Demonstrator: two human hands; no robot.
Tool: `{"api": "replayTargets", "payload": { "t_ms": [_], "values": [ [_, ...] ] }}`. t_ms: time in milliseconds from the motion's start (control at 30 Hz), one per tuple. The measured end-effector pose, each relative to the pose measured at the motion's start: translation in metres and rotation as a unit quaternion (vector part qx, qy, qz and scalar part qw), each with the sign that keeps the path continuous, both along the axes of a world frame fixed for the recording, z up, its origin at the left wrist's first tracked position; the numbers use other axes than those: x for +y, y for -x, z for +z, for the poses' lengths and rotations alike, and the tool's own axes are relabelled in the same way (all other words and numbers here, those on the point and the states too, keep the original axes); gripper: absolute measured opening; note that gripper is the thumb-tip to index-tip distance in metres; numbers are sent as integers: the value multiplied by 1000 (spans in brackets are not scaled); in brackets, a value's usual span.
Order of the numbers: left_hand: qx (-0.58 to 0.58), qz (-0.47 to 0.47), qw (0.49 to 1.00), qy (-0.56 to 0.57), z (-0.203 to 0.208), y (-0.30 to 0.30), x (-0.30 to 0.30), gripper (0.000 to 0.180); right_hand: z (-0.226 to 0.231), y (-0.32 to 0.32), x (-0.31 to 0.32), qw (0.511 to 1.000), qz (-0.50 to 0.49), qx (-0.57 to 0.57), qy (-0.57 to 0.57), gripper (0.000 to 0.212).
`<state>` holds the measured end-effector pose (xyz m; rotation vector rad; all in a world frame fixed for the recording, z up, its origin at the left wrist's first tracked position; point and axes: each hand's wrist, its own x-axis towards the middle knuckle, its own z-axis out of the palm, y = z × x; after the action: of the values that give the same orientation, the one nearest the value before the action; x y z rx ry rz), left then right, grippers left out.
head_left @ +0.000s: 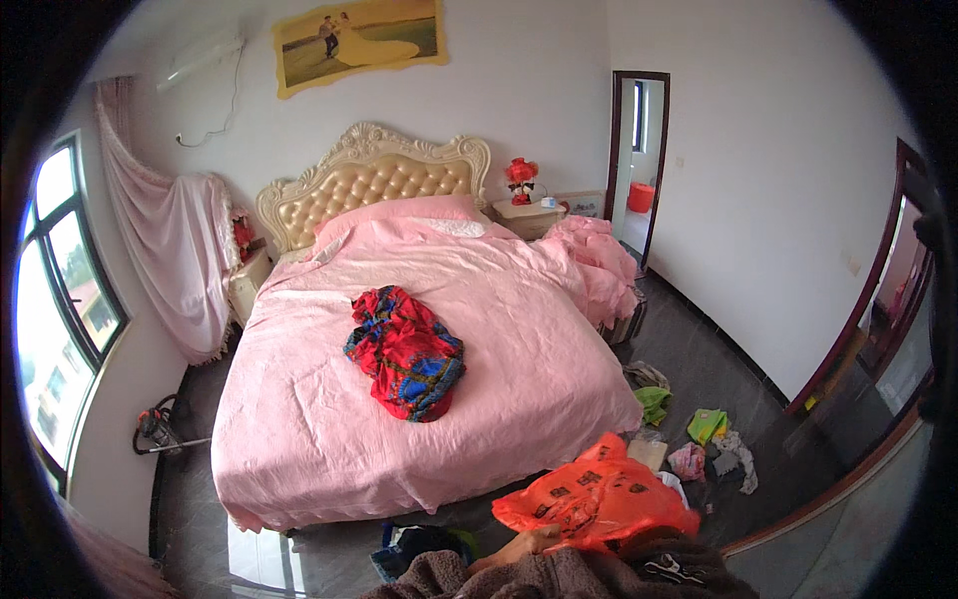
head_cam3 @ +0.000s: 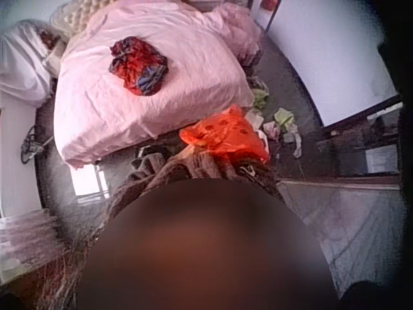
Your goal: The person picks up clothes from the floor, folds them, and places them into a plastic bag. They also open a wardrobe, retrieve a small item, and continue folding and bagging clothes on the bed.
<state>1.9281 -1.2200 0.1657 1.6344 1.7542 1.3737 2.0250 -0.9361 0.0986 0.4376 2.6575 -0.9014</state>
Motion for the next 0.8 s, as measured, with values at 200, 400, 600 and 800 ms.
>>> {"api": "replayTargets", "payload": {
  "t_ms": [200, 400, 600, 800],
  "values": [
    [-19, 270, 962, -23, -29, 8, 22, 12, 1, 61, -17, 999, 52, -10, -7, 67],
    [-102, 418, 894, 126, -102, 40, 1, 21, 7, 69, -40, 996, 21, 19, 86, 73],
    [-116, 414, 858, 281, -184, 20, -47, 26, 34, 62, -22, 885, -175, 78, 424, 53],
    [-96, 464, 844, 252, -211, -16, -89, 30, 99, 171, -2, 727, -298, 165, 596, 47]
  ]
}}
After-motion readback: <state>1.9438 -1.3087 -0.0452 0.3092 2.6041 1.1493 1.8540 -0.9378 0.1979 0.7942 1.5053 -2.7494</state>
